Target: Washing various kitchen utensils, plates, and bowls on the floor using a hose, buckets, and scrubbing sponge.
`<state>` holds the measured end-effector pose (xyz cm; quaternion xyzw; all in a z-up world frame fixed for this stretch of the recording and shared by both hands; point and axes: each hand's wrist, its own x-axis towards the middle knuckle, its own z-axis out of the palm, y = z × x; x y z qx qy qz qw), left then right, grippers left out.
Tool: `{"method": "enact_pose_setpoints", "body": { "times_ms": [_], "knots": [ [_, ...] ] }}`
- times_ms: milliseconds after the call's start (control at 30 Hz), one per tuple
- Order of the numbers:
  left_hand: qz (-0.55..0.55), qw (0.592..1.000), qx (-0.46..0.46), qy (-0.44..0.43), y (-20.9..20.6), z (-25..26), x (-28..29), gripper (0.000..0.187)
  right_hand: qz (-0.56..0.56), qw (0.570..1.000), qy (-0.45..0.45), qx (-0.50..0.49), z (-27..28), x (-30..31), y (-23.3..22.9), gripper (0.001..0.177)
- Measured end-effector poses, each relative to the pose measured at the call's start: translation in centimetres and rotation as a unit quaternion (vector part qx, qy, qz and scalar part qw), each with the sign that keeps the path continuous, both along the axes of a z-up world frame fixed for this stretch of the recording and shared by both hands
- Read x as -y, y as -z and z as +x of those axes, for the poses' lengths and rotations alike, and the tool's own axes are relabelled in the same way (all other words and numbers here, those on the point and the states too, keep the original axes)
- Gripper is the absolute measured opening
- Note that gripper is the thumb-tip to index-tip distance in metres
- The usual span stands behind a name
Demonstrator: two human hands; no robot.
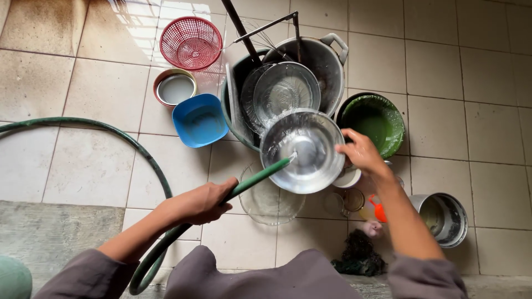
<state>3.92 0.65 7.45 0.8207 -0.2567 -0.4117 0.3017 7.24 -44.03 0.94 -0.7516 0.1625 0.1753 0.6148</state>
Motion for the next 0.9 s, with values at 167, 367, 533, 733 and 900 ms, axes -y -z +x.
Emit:
{"method": "enact_pose_setpoints", "body": {
  "times_ms": [167, 367, 533, 733, 900],
  "knots": [
    [0.071, 0.991, -0.112, 0.006, 0.7, -0.9, 1.6, 0.028, -0.074, 0.996, -0.046, -0.03, -4.7, 0.5, -3.0, 0.027],
    [0.121, 0.976, -0.173, 0.046, 4.8, -3.0, 2.9, 0.027, -0.315, 0.935, -0.159, 0.032, -8.0, -2.9, -2.0, 0.035],
    [0.184, 0.964, -0.19, 0.039, 4.7, -4.0, 3.1, 0.026, -0.326, 0.93, -0.167, -0.026, -8.8, -5.4, 2.3, 0.029],
    [0.197, 0.964, -0.162, 0.074, 5.3, -4.1, 2.2, 0.036, -0.303, 0.941, -0.153, -0.004, -10.2, -5.2, 9.1, 0.033],
    [0.136, 0.971, -0.181, 0.074, 5.0, -3.5, 1.9, 0.034, -0.357, 0.902, -0.213, -0.117, -12.5, -5.1, 17.7, 0.055]
  ]
}}
